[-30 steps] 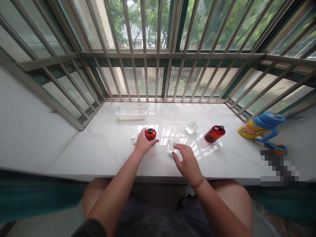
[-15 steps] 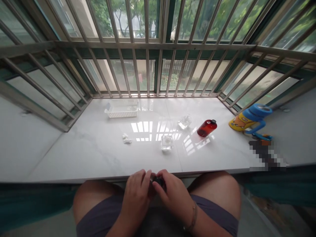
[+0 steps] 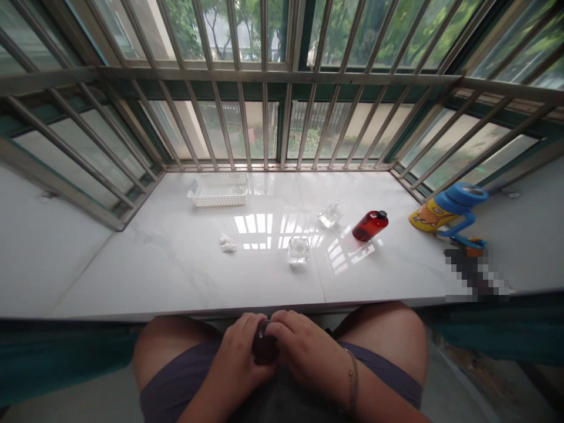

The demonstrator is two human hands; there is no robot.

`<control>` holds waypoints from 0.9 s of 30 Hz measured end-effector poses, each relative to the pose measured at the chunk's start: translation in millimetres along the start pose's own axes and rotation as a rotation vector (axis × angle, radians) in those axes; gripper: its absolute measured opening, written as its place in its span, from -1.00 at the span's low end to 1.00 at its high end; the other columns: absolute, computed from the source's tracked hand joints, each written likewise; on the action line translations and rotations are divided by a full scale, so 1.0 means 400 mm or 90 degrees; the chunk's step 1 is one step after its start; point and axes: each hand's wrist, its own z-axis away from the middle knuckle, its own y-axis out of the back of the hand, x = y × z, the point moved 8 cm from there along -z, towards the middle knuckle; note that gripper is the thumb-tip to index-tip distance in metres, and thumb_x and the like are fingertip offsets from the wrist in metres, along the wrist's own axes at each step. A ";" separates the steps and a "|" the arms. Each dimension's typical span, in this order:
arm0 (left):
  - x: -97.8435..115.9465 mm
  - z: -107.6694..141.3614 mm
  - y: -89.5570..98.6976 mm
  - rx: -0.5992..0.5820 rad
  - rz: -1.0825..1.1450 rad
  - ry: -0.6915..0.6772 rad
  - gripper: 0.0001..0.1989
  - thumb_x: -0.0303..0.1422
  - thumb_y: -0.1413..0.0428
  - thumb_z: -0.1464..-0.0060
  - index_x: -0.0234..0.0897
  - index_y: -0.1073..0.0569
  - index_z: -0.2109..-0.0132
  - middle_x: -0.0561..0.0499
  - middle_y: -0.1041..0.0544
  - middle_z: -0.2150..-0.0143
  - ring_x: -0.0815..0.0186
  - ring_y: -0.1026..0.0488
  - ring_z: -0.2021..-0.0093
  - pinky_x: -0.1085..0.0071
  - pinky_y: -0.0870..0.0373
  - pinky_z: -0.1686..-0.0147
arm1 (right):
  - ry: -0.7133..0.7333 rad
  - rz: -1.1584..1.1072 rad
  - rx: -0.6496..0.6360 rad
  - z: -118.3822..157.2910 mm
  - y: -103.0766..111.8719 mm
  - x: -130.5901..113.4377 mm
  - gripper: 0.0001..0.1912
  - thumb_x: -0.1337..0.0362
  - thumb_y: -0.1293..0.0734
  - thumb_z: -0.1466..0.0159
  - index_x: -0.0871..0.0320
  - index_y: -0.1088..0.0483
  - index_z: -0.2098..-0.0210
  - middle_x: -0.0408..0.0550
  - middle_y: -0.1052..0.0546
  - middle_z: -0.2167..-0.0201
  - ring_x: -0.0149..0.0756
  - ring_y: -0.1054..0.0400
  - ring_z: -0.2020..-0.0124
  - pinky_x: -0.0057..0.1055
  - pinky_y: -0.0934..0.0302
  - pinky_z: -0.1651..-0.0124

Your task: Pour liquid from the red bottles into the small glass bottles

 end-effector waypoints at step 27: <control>0.033 -0.037 -0.032 -0.021 0.037 -0.027 -0.36 -0.46 -0.32 0.09 -0.12 -0.42 -0.18 -0.10 -0.56 -0.12 -0.03 -0.54 -0.12 0.03 -0.46 -0.15 | -0.176 -0.135 0.047 0.028 0.045 0.063 -0.72 0.33 -0.46 -0.39 0.11 -0.49 -0.08 0.00 -0.57 0.02 -0.13 -0.51 0.01 -0.17 -0.39 -0.12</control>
